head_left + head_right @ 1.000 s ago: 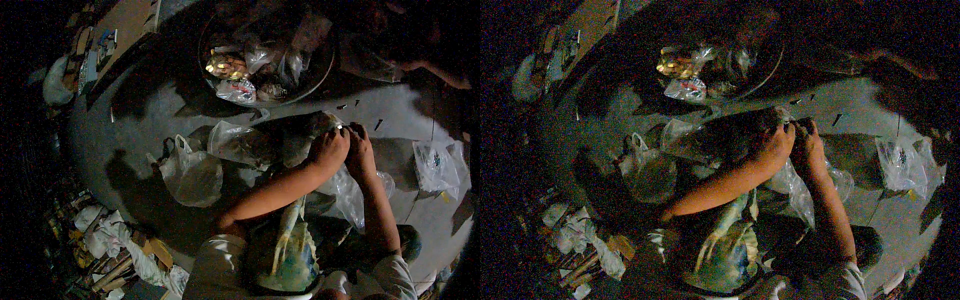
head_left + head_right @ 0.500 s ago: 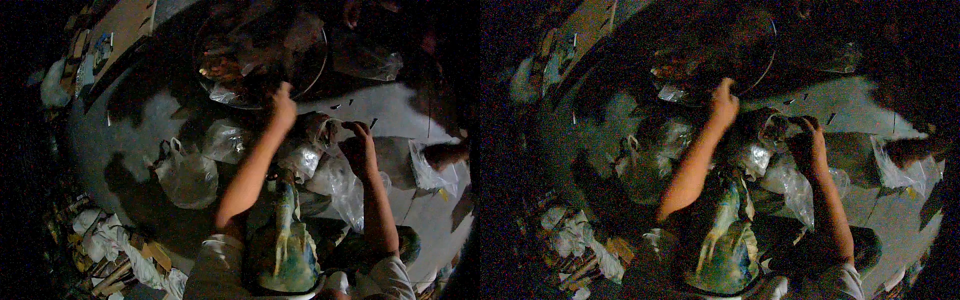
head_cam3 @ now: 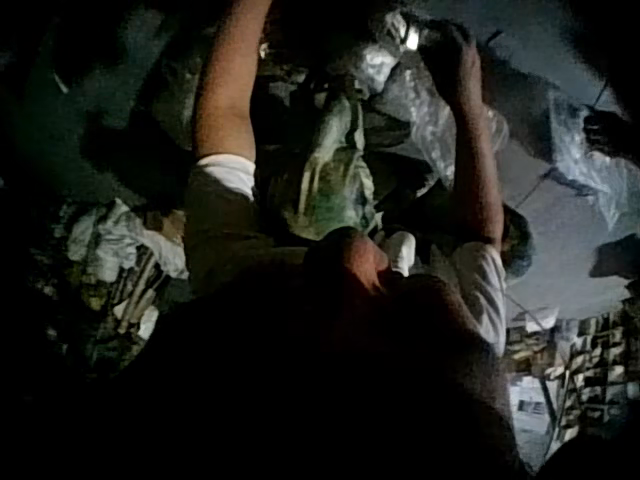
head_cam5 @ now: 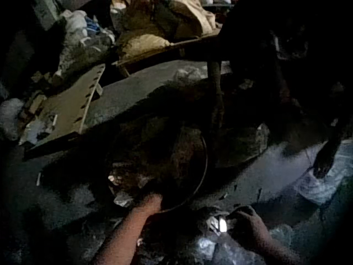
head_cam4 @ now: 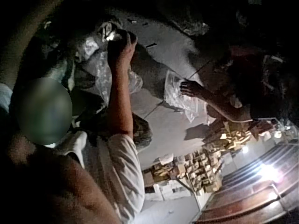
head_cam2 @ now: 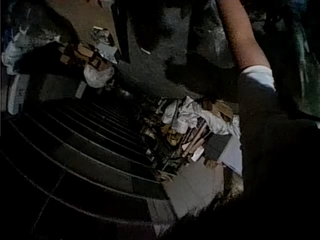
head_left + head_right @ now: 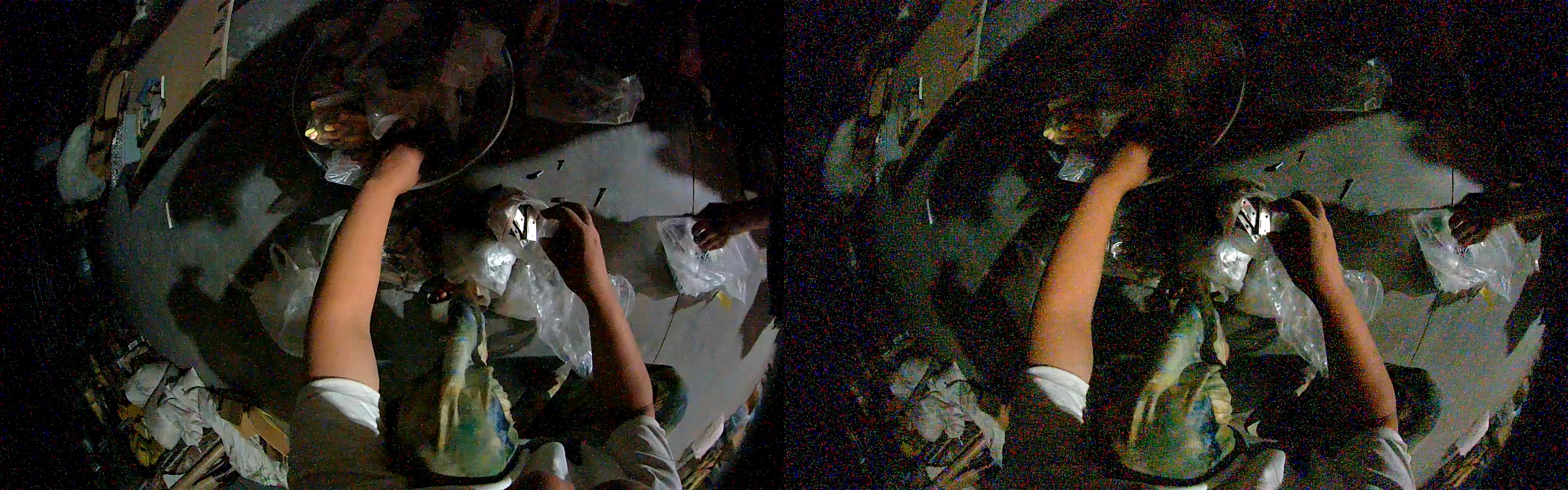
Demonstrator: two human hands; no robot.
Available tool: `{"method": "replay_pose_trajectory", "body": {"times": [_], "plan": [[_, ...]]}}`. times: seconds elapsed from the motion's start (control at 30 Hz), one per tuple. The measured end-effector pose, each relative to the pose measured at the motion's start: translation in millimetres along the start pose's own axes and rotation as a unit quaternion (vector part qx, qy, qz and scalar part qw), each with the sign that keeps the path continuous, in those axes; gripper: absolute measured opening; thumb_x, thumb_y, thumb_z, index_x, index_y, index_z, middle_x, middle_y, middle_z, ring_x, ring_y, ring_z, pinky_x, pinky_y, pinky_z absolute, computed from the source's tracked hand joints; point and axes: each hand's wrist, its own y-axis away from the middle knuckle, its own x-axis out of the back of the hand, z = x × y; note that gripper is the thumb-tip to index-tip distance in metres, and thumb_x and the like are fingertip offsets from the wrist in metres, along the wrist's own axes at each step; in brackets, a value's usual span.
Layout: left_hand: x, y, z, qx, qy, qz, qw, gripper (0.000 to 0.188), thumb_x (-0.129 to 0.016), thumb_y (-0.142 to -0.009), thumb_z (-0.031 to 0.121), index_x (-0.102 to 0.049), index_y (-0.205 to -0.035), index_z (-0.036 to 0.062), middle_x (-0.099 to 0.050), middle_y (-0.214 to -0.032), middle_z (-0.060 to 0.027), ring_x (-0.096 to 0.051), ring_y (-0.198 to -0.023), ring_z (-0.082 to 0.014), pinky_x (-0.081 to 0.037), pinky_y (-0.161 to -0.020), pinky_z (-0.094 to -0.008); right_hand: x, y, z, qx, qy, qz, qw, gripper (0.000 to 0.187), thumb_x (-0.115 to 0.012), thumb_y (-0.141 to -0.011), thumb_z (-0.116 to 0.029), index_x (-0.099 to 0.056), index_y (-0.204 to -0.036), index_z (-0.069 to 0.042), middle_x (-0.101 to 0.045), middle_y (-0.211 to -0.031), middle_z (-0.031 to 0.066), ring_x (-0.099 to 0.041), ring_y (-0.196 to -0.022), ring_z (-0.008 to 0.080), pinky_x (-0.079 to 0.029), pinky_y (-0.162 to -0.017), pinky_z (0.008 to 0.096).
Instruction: The person sorts small hardware components and metal parts into plastic bags by hand while sitting on the floor.
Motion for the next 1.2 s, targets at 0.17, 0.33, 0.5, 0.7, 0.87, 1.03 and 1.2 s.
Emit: {"method": "replay_pose_trajectory", "body": {"times": [0.17,0.33,0.5,0.7,0.87,1.03,1.2], "plan": [[-7,-3,9,0.093,0.130,0.111,0.981,0.035,-0.040,-0.081,0.015,-0.053,-0.111,0.0023,-0.046,-0.122,-0.0168,-0.043,-0.112,-0.0327,-0.036,-0.093,-0.0395,8,-3,-17,-0.093,-0.047,-0.053,0.993,0.034,-0.065,-0.066,0.000,-0.055,-0.098,-0.004,-0.048,-0.109,0.0110,-0.054,-0.081,0.0203,-0.045,-0.067,0.0293],[-11,-3,-10,0.062,0.047,0.133,0.988,0.026,-0.046,-0.082,0.018,-0.059,-0.100,0.0038,-0.056,-0.106,-0.0172,-0.045,-0.109,-0.0335,-0.034,-0.093,-0.0428,17,-8,-24,-0.039,-0.038,-0.035,0.998,0.033,-0.066,-0.067,-0.002,-0.056,-0.099,-0.006,-0.048,-0.111,0.0100,-0.053,-0.090,0.0231,-0.044,-0.073,0.0317],[4,38,-11,-0.053,0.043,0.252,0.965,0.017,-0.055,-0.079,0.014,-0.063,-0.091,0.0058,-0.056,-0.104,-0.0143,-0.050,-0.099,-0.0277,-0.038,-0.085,-0.0374,20,-43,-33,0.030,0.007,0.006,0.999,0.029,-0.064,-0.071,-0.006,-0.056,-0.099,-0.005,-0.051,-0.106,0.0131,-0.052,-0.098,0.0272,-0.042,-0.082,0.0329],[1,66,21,-0.033,0.865,0.276,0.417,0.033,-0.059,-0.079,0.026,-0.053,-0.102,0.0028,-0.059,-0.099,-0.0089,-0.056,-0.092,-0.0253,-0.048,-0.078,-0.0362,-71,-145,4,0.143,0.163,-0.047,0.975,0.022,-0.055,-0.077,-0.007,-0.055,-0.097,0.001,-0.055,-0.098,0.0179,-0.054,-0.092,0.0292,-0.042,-0.081,0.0331],[2,90,20,-0.114,0.983,0.098,0.103,0.036,-0.048,-0.071,0.011,-0.047,-0.104,-0.0047,-0.057,-0.097,-0.0164,-0.056,-0.090,-0.0321,-0.051,-0.076,-0.0410,-103,-179,-11,0.097,0.239,-0.118,0.959,0.021,-0.053,-0.079,-0.008,-0.054,-0.098,0.001,-0.055,-0.099,0.0163,-0.054,-0.092,0.0276,-0.042,-0.082,0.0322],[1,84,3,-0.084,0.993,-0.002,0.080,0.034,-0.048,-0.074,0.012,-0.046,-0.105,-0.0038,-0.057,-0.093,-0.0145,-0.057,-0.087,-0.0303,-0.051,-0.074,-0.0406,-102,-190,0,0.082,0.236,-0.125,0.960,0.021,-0.051,-0.080,-0.009,-0.053,-0.098,0.001,-0.055,-0.100,0.0147,-0.054,-0.093,0.0260,-0.042,-0.082,0.0314],[16,61,5,0.021,0.724,0.171,0.668,0.029,-0.059,-0.071,0.008,-0.052,-0.099,0.0068,-0.053,-0.088,-0.0066,-0.053,-0.077,-0.0196,-0.046,-0.066,-0.0328,-96,-199,12,0.069,0.184,-0.093,0.976,0.020,-0.049,-0.082,-0.009,-0.052,-0.099,0.001,-0.055,-0.101,0.0131,-0.054,-0.093,0.0244,-0.042,-0.083,0.0305]]}}
